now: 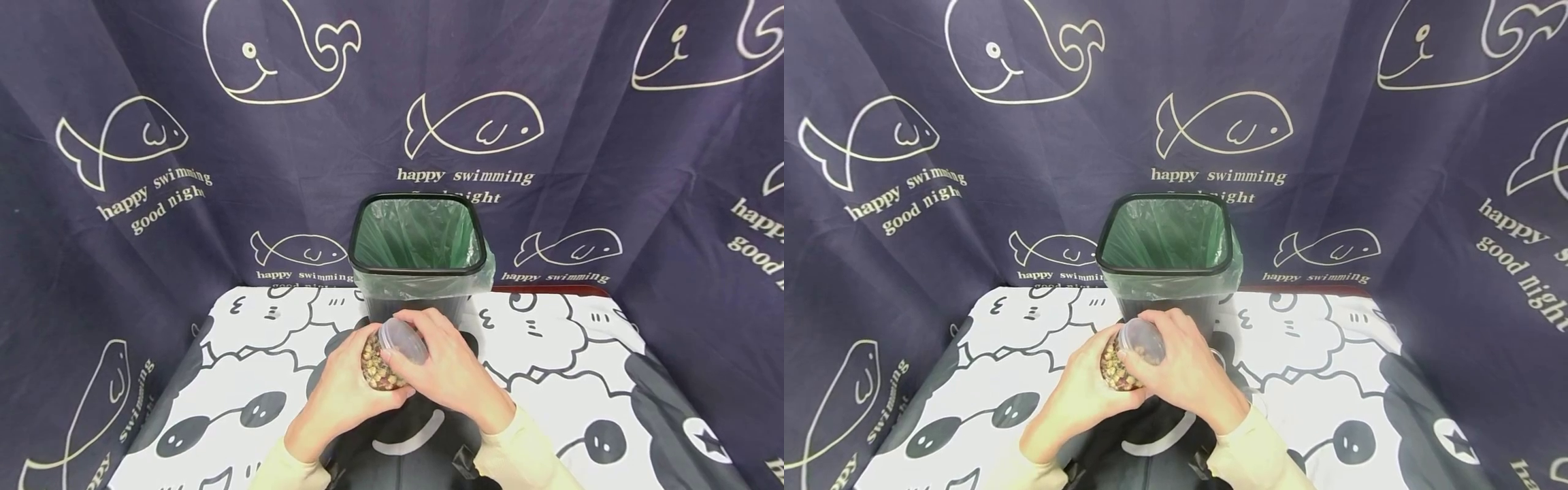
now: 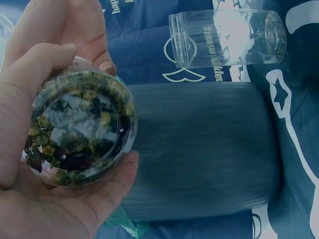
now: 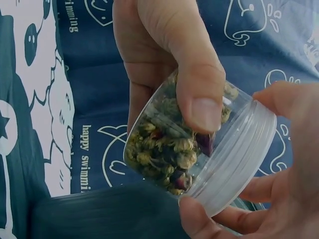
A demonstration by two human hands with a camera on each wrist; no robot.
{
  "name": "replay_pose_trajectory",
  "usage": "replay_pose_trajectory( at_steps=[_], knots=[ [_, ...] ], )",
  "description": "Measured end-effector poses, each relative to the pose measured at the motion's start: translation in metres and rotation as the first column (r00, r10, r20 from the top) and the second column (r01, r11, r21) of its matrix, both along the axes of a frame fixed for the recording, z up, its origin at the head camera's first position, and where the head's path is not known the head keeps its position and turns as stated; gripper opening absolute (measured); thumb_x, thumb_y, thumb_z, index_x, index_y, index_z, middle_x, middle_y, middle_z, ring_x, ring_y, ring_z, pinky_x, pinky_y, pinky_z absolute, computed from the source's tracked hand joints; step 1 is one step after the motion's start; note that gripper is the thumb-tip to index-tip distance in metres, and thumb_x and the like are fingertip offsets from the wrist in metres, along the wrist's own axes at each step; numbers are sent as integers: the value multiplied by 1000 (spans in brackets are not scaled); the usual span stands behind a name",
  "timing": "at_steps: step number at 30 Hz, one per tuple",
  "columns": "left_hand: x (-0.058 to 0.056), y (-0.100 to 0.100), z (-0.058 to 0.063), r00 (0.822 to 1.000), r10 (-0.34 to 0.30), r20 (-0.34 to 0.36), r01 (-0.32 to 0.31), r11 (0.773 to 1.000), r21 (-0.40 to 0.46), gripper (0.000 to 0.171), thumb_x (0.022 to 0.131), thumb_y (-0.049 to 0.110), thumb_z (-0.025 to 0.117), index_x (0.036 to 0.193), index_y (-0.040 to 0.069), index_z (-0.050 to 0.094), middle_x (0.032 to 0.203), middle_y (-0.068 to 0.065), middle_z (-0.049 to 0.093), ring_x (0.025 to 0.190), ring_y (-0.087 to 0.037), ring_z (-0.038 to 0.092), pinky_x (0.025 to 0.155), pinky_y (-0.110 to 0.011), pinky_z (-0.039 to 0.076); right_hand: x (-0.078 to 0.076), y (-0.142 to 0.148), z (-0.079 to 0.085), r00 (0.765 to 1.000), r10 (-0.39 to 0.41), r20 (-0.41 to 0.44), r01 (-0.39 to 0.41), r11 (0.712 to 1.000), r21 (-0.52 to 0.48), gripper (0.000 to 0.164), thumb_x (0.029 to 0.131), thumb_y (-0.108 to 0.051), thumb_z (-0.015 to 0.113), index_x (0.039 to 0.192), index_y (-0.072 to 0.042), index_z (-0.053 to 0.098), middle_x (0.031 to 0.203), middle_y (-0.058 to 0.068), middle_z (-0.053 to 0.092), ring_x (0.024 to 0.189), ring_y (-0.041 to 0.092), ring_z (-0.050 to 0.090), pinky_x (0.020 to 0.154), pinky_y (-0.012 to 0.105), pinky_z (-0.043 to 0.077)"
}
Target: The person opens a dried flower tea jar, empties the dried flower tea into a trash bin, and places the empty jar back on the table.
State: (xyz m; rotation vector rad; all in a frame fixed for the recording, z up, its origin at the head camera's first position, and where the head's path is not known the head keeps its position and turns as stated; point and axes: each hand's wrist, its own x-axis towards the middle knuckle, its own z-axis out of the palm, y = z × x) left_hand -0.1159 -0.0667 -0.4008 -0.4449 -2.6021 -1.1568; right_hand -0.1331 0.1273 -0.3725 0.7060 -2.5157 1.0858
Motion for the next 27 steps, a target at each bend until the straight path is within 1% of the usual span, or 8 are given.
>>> replay_pose_trajectory(
  at_steps=[4,7,10,13,16,20,23,27],
  knots=[
    [0,-4,0,999,-19,36,19,1000,16,88,58,46,97,135,29,58,119,23,62,102,-2,62,88,-34,55,0,0,-1,998,41,-48,-41,999,-6,51,87,-43,79,131,-20,64,119,-6,64,104,10,61,84,34,54],
    [0,-5,0,999,-22,32,22,1000,6,89,58,47,97,136,28,58,119,23,62,102,-3,63,88,-33,55,0,-1,-2,997,49,-57,-50,999,-12,51,87,-42,79,131,-20,64,119,-5,64,105,10,61,84,34,54],
    [0,-6,0,1000,-14,21,14,1000,-10,90,58,49,96,136,28,58,119,23,62,101,-2,63,87,-33,55,0,-2,-2,998,36,-53,-37,999,-10,55,86,-43,80,133,-21,63,120,-6,64,106,11,61,86,34,54],
    [0,-6,0,1000,-6,1,6,1000,-19,89,58,48,96,136,29,58,120,22,62,103,-3,63,89,-34,55,1,-3,-2,999,8,-37,-8,1000,0,60,86,-46,79,137,-21,61,119,-6,64,107,11,61,88,36,53],
    [2,-5,0,1000,5,-22,-6,999,-33,90,58,47,96,137,28,57,122,18,61,107,-4,62,92,-35,55,2,-4,-2,1000,-26,-2,26,1000,12,62,88,-51,77,140,-22,59,114,-8,63,102,9,60,87,35,52],
    [4,-3,-1,996,36,-78,-44,995,-95,94,59,49,95,140,23,54,123,10,61,107,-8,62,93,-36,56,3,-4,-3,998,-48,41,48,999,9,58,90,-55,73,138,-24,59,110,-9,62,94,6,60,83,33,52],
    [3,-2,-1,991,54,-122,-71,987,-144,95,60,51,94,140,20,53,123,6,61,107,-11,63,92,-35,56,2,-4,-3,997,-49,55,49,999,2,56,91,-56,72,135,-24,61,111,-9,62,93,6,60,82,32,52],
    [4,-2,-1,988,52,-143,-75,984,-161,96,60,52,93,141,19,53,123,5,61,107,-11,63,92,-35,57,2,-4,-3,998,-38,57,38,999,2,53,90,-53,74,132,-24,62,113,-9,62,93,6,60,80,31,52]
  ],
)
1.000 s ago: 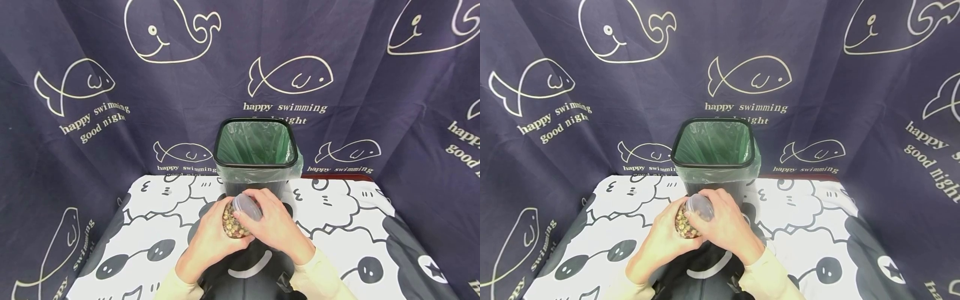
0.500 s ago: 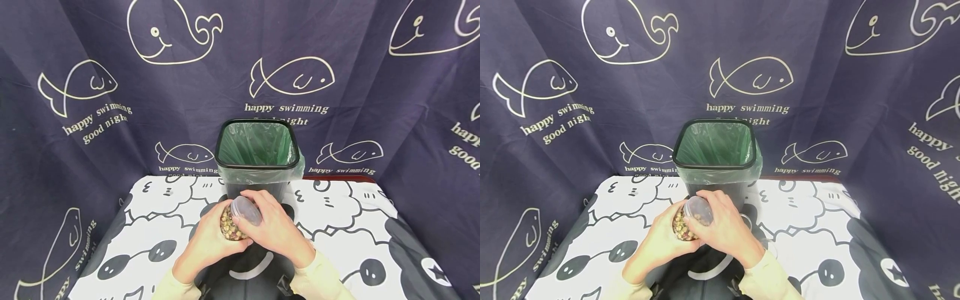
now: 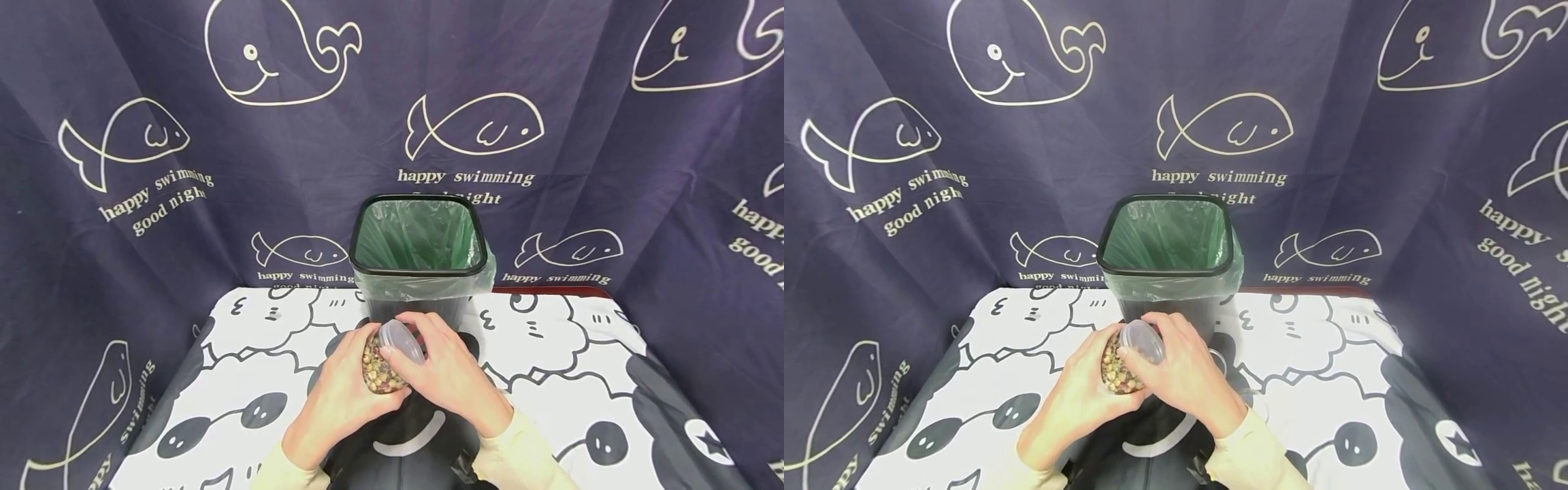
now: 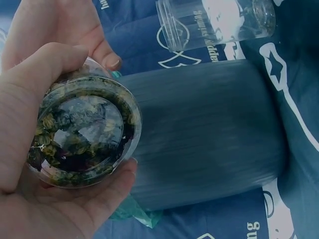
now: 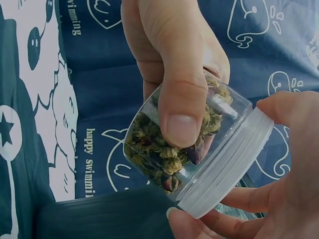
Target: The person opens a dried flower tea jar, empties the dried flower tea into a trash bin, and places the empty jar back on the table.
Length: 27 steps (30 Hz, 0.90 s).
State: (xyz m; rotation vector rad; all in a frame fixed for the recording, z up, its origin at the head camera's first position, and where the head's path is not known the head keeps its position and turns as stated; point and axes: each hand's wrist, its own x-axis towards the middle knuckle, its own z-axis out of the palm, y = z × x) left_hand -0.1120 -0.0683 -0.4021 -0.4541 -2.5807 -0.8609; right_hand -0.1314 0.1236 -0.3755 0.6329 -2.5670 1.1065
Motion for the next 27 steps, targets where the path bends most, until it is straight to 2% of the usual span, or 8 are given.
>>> replay_pose_trajectory(
  at_steps=[4,10,16,22,27],
  knots=[
    [0,-3,1,999,-34,19,33,999,35,95,59,50,95,140,22,53,122,9,61,105,-8,62,91,-34,56,0,0,0,1000,9,-10,-9,1000,1,52,88,-50,76,131,-24,63,113,-9,62,91,7,60,78,29,52],
    [-2,-10,1,985,-116,127,94,982,162,93,57,46,98,138,34,54,122,20,59,104,-2,60,90,-33,54,2,0,-1,999,34,-34,-33,999,13,53,86,-48,79,131,-27,62,118,-13,61,99,6,60,83,29,54],
    [-3,-16,0,966,-169,196,128,970,205,91,58,44,98,137,33,56,121,22,62,102,-4,62,89,-32,54,3,0,-2,988,120,-95,-120,993,10,57,84,-39,81,136,-27,60,124,-10,60,108,8,57,85,32,54],
    [-3,-17,-2,961,-176,212,134,970,201,90,59,44,97,138,33,56,121,22,61,104,-3,61,92,-32,53,3,0,-4,985,143,-93,-142,990,12,59,84,-37,81,138,-29,58,125,-10,59,109,8,56,85,31,53],
    [-2,-16,-2,974,-150,170,120,978,173,91,59,44,97,138,33,54,123,20,60,107,-3,60,94,-34,53,3,-3,-4,989,114,-97,-112,993,21,62,87,-42,78,143,-26,55,124,-7,62,109,11,59,86,34,53]
  ],
)
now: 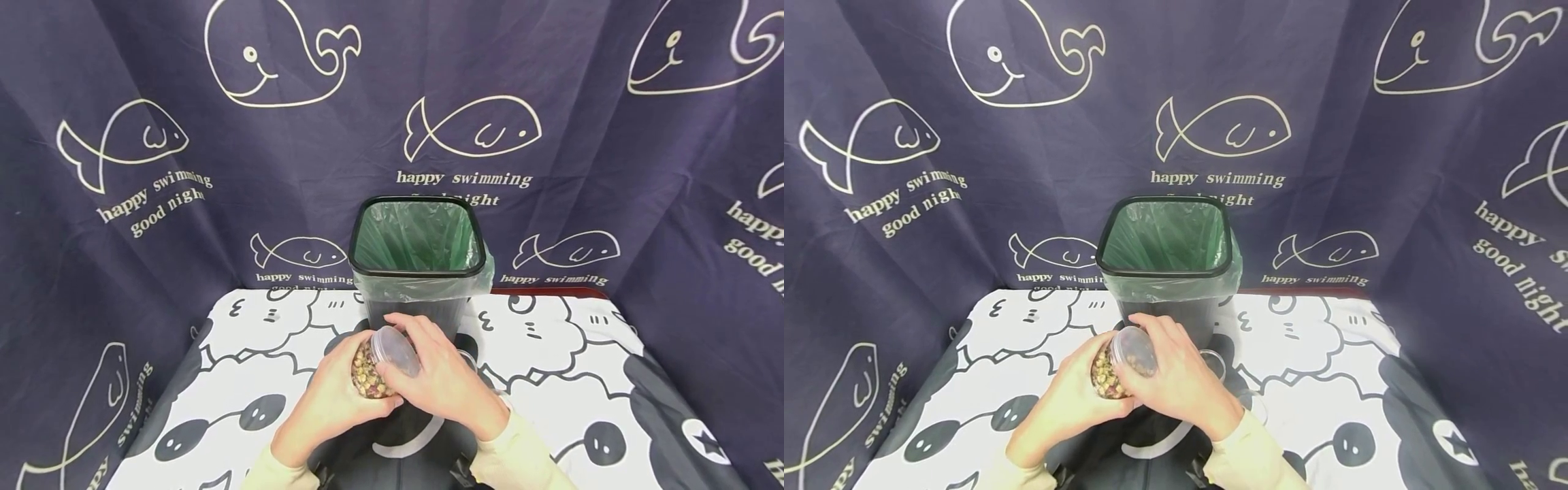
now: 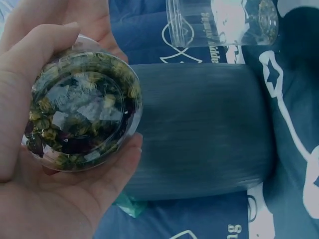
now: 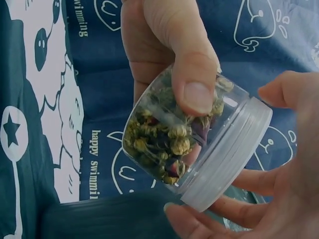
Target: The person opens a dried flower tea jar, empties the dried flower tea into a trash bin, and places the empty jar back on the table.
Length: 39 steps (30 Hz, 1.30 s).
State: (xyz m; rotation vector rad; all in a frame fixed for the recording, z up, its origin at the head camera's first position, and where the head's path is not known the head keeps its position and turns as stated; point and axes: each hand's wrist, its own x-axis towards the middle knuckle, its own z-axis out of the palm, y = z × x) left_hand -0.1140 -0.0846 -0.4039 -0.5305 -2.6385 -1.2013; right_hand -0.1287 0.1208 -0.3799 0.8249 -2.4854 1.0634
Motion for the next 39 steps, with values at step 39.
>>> replay_pose_trajectory(
  at_steps=[39],
  knots=[
    [7,-9,6,1000,2,0,-2,999,-38,93,59,44,97,140,31,54,125,20,59,107,-4,60,92,-33,54,-1,-3,1,993,119,24,-119,993,1,68,85,-34,79,147,-31,50,134,-13,56,115,5,56,92,32,53]
  ],
)
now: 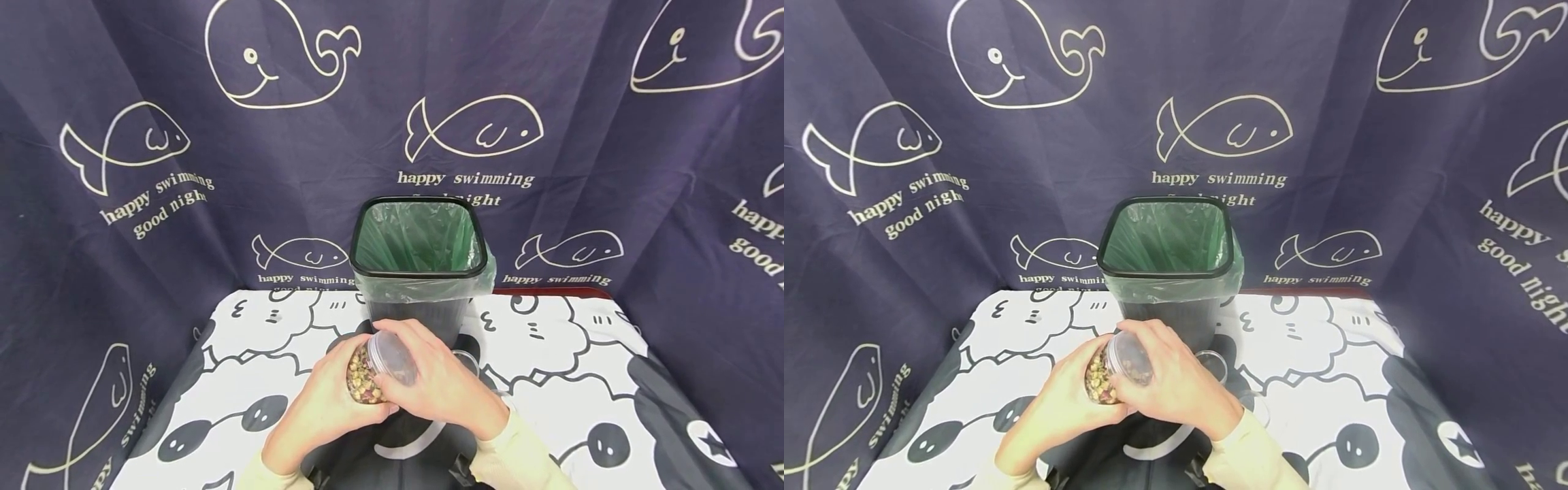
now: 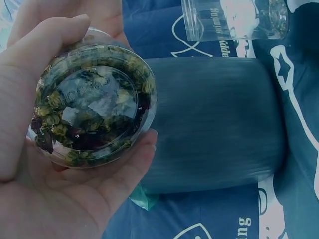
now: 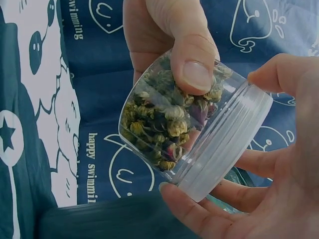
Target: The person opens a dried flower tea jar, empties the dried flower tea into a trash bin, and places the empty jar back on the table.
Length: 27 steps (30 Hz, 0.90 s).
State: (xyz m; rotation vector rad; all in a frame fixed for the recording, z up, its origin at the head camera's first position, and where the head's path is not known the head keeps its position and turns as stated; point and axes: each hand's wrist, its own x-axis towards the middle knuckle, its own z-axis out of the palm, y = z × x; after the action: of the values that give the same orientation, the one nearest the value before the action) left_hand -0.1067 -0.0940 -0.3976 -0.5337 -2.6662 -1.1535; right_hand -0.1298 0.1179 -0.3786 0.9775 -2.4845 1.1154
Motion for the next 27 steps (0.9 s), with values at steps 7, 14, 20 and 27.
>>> replay_pose_trajectory(
  at_steps=[7,14,20,27],
  knots=[
    [2,3,2,996,41,-78,-45,998,-52,95,61,44,97,142,25,53,128,13,59,109,-6,60,93,-35,54,-2,-1,1,1000,-27,-8,27,1000,15,62,91,-43,75,146,-25,52,132,-6,62,113,9,61,90,34,55],
    [6,4,1,984,66,-168,-82,993,-89,101,58,44,98,143,15,53,131,5,60,112,-8,61,95,-34,55,-3,0,1,999,-39,27,39,999,25,59,94,-49,71,144,-21,55,134,-4,64,119,13,62,95,39,54],
    [7,2,1,987,57,-150,-69,994,-79,99,60,44,98,144,17,52,132,7,59,113,-8,60,95,-34,55,-4,0,1,1000,-18,5,18,1000,15,59,92,-44,74,142,-18,57,130,-4,65,112,11,63,90,35,55],
    [2,-6,-1,1000,-6,-4,6,1000,0,94,61,45,98,141,26,54,129,16,59,108,-5,60,93,-33,54,-6,2,0,999,40,-1,-40,999,25,62,88,-34,77,145,-28,53,125,-9,60,103,7,60,87,28,53]
  ],
)
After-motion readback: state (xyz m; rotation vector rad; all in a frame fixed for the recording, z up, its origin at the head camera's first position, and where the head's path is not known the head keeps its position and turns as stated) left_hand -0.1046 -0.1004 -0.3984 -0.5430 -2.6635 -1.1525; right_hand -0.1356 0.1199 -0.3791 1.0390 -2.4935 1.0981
